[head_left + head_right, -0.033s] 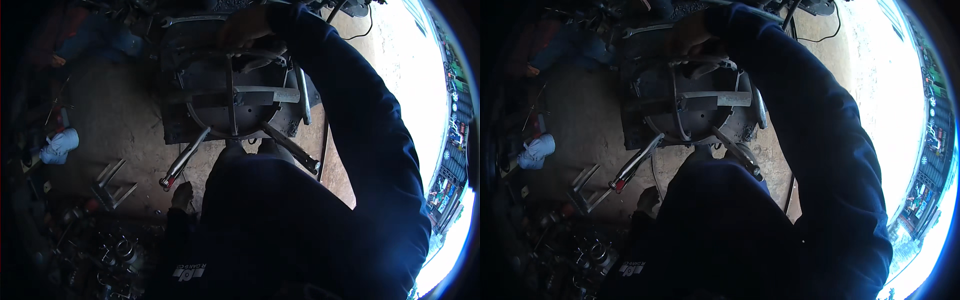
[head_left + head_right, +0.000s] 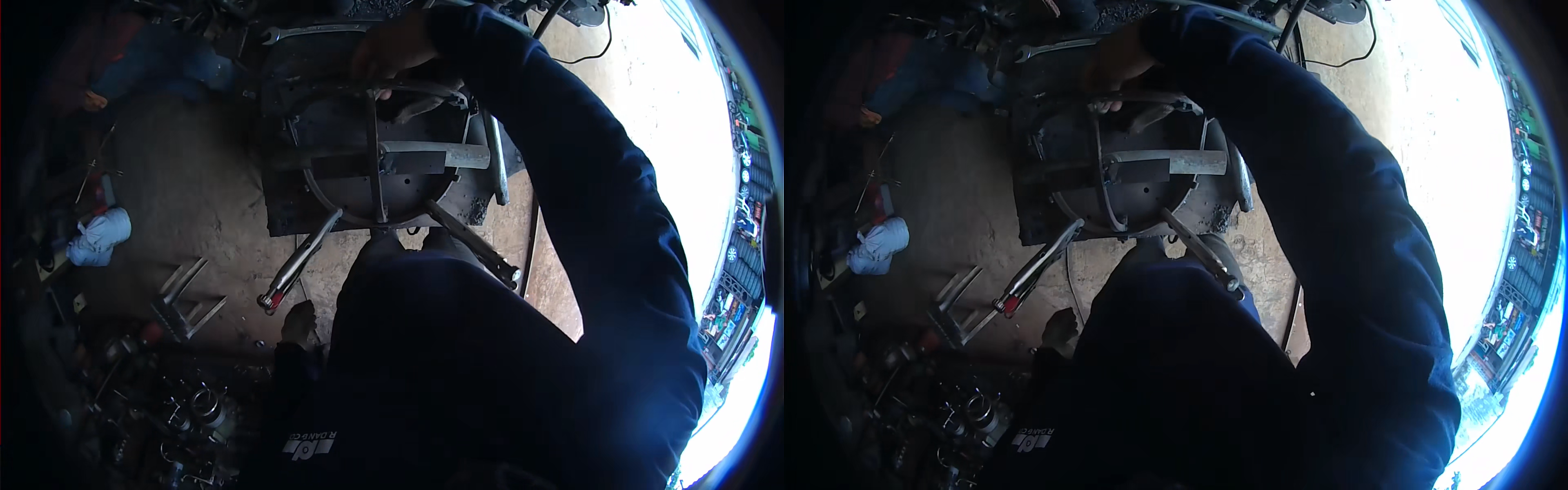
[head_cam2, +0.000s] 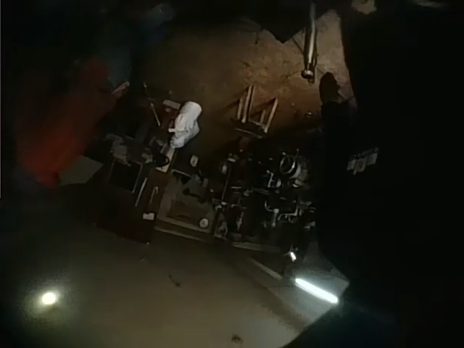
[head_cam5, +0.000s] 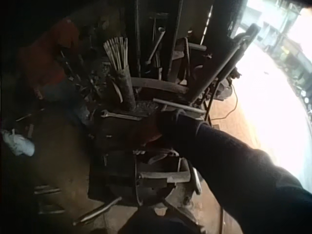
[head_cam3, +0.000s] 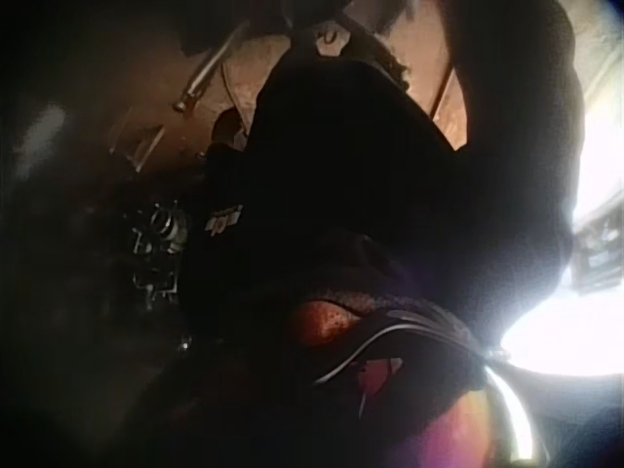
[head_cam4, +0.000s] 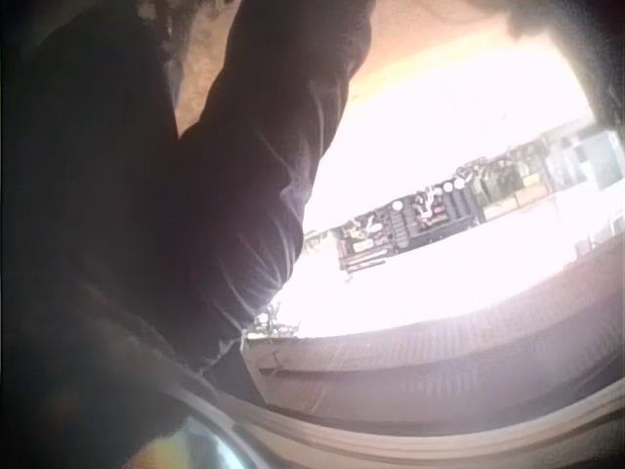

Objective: The person retrieves a fastener from a basin, aligns a metal bar onto a metal structure clamped on a workbench, and secures it by tightening a bolt with a wrench.

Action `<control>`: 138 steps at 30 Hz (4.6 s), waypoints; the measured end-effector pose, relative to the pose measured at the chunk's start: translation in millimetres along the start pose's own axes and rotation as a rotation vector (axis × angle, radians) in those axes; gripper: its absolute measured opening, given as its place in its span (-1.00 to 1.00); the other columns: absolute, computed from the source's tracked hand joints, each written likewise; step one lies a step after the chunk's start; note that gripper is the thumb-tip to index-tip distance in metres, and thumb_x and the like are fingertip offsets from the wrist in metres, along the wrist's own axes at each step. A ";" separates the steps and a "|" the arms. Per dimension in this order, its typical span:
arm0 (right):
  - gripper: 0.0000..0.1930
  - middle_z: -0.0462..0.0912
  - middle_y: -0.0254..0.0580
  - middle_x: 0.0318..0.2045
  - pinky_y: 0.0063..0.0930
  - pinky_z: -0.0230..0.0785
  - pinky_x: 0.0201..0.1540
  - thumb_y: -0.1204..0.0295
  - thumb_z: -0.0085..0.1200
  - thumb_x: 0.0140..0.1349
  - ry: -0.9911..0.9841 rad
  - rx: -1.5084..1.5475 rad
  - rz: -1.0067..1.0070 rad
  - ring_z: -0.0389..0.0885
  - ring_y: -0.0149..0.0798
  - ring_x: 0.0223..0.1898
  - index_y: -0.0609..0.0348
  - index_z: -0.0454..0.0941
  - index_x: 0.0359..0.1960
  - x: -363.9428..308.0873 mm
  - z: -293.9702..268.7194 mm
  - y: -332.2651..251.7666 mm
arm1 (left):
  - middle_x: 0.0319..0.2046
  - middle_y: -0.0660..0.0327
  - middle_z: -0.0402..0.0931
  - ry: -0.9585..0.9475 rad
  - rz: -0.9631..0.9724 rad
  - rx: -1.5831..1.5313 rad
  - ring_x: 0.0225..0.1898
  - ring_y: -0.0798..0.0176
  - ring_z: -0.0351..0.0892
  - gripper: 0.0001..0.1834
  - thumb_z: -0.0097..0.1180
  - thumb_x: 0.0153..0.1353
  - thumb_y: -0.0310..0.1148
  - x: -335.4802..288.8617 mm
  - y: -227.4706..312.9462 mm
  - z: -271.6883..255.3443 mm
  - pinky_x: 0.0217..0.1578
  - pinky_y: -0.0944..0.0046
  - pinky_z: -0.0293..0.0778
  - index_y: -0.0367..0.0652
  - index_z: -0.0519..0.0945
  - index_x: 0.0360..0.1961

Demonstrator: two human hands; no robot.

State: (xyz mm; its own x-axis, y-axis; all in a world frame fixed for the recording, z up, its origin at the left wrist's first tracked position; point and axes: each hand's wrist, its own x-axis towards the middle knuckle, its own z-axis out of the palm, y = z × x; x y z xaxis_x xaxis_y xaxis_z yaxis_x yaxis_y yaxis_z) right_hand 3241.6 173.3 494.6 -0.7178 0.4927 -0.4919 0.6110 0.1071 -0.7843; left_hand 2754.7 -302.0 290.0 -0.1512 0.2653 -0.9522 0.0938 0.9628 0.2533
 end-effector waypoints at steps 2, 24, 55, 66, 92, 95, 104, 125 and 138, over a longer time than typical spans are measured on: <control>-0.62 0.77 -0.22 -0.13 -0.38 0.62 -0.05 0.33 0.17 0.36 -0.146 -0.245 -0.139 0.76 -0.29 -0.11 0.15 0.59 0.17 7.8 1.5 1.4 | -0.38 0.36 0.50 -0.092 -0.112 -0.234 -0.39 0.37 0.54 -0.79 0.18 0.38 -0.20 -6.5 -19.7 -5.6 -0.34 0.31 0.52 -0.04 0.60 -0.07; -0.68 0.75 -0.15 -0.15 -0.21 0.53 0.06 0.34 0.26 0.26 -0.371 0.159 -0.130 0.72 -0.16 -0.06 0.13 0.65 0.02 29.6 11.5 23.4 | -0.36 0.38 0.41 -0.112 -0.079 -0.107 -0.39 0.29 0.37 -0.82 -0.04 0.41 -0.15 -12.1 -54.8 43.6 -0.32 0.20 0.37 0.07 0.52 -0.11; -0.64 0.75 -0.22 -0.18 -0.47 0.67 -0.08 0.29 0.37 0.30 -0.603 0.461 -0.213 0.75 -0.36 -0.18 0.19 0.66 0.04 37.2 37.8 6.6 | -0.48 0.39 0.32 -0.191 0.100 0.492 -0.50 0.41 0.33 -0.94 0.01 0.37 -0.43 1.5 -118.6 36.6 -0.39 0.24 0.42 -0.02 0.51 -0.18; -0.66 0.65 -0.13 0.00 -0.18 0.48 0.06 0.39 -0.17 0.56 -0.844 0.833 -0.376 0.68 -0.10 -0.10 0.24 0.45 0.25 55.1 24.1 97.3 | -0.39 0.40 0.35 -0.254 -0.220 -0.412 -0.41 0.39 0.31 -0.83 -0.07 0.46 -0.26 8.5 -72.9 54.5 -0.34 0.24 0.37 0.06 0.51 -0.02; -0.65 0.72 -0.33 -0.21 -0.48 0.64 -0.22 0.29 0.41 0.25 -0.617 0.266 -0.091 0.70 -0.38 -0.25 0.09 0.68 0.02 24.0 32.6 3.7 | -0.11 0.41 0.55 -0.175 0.214 0.248 -0.18 0.25 0.53 -0.63 -0.05 0.48 -0.05 27.5 -138.4 29.3 -0.16 0.17 0.47 0.12 0.51 0.19; -0.64 0.73 -0.31 -0.16 -0.34 0.64 -0.16 0.22 0.42 0.22 -0.460 0.338 -0.161 0.74 -0.27 -0.14 0.07 0.69 -0.01 26.2 25.6 14.5 | -0.10 0.41 0.55 -0.146 0.109 0.100 -0.19 0.28 0.53 -0.65 -0.02 0.47 -0.11 13.4 -130.5 33.5 -0.14 0.18 0.47 0.12 0.51 0.20; -0.64 0.70 -0.17 -0.11 -0.29 0.53 0.04 0.17 0.10 0.49 -0.425 0.502 -0.215 0.67 -0.24 0.00 0.17 0.59 0.11 21.1 -2.9 67.0 | -0.07 0.37 0.52 -0.108 -0.134 -0.112 -0.13 0.32 0.51 -0.69 0.03 0.49 -0.19 -5.2 -85.2 55.9 -0.10 0.24 0.45 0.02 0.50 0.17; -0.72 0.74 0.02 -0.05 -0.03 0.56 0.07 0.34 0.12 0.26 0.409 -0.639 -0.186 0.72 0.14 -0.02 0.03 0.74 -0.04 58.9 -26.6 74.0 | -0.39 0.44 0.48 0.004 0.091 -0.113 -0.43 0.46 0.44 -0.94 0.21 0.37 -0.29 -22.0 -24.9 103.1 -0.38 0.39 0.37 0.05 0.59 -0.20; -0.70 0.76 -0.20 -0.16 -0.27 0.60 -0.12 0.23 0.36 0.24 -0.013 -0.673 -0.436 0.75 -0.17 -0.14 0.00 0.74 -0.03 3.7 9.4 27.1 | -0.40 0.45 0.48 -0.018 0.004 -0.029 -0.44 0.49 0.43 -0.92 0.15 0.41 -0.23 -31.3 -49.1 91.3 -0.38 0.41 0.36 0.08 0.61 -0.17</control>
State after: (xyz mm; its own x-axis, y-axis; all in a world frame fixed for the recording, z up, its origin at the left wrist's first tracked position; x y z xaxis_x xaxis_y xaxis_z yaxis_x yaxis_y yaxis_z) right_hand 3252.4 169.9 468.0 -0.9396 0.2766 -0.2015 0.3419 0.7875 -0.5128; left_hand 2844.7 -362.2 291.7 -0.1327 0.2685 -0.9541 0.0655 0.9629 0.2619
